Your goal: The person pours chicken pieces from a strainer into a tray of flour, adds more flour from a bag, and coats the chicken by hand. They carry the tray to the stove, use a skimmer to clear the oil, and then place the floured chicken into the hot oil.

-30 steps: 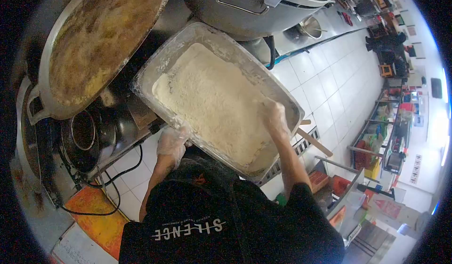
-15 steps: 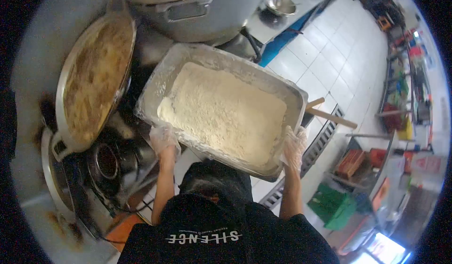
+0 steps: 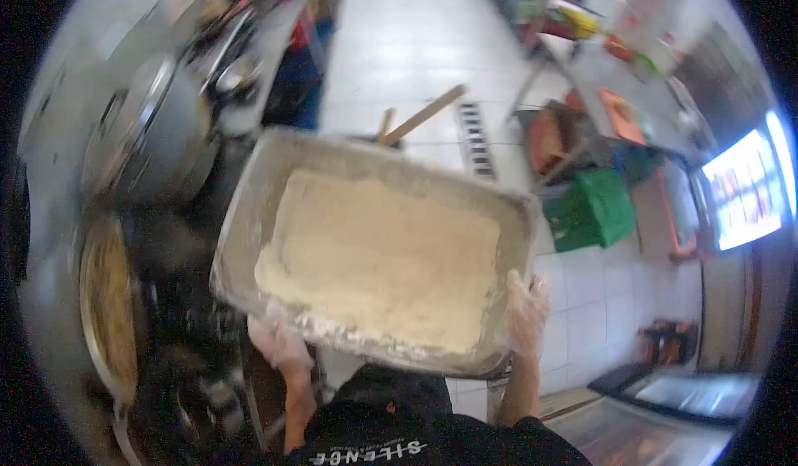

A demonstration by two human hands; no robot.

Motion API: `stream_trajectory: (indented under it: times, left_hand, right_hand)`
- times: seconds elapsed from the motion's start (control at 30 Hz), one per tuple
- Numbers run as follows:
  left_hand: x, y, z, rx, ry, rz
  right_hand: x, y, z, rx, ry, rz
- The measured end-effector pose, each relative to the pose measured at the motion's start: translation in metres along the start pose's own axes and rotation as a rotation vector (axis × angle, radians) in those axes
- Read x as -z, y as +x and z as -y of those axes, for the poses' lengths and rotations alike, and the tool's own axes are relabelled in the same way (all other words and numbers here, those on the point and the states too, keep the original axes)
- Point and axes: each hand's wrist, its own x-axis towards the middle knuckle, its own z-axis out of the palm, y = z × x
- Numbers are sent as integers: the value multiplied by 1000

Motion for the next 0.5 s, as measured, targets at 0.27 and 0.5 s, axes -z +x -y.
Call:
stream_trajectory:
  times: [0.27,0.5]
  left_hand:
    - [-112,51,172,190,-145,475]
    - [-296,-39,231,322,-71,767]
  right_hand:
    - [-15,4,-46,-431,87,-185]
    - [27,11,-286,-33,-746,-399]
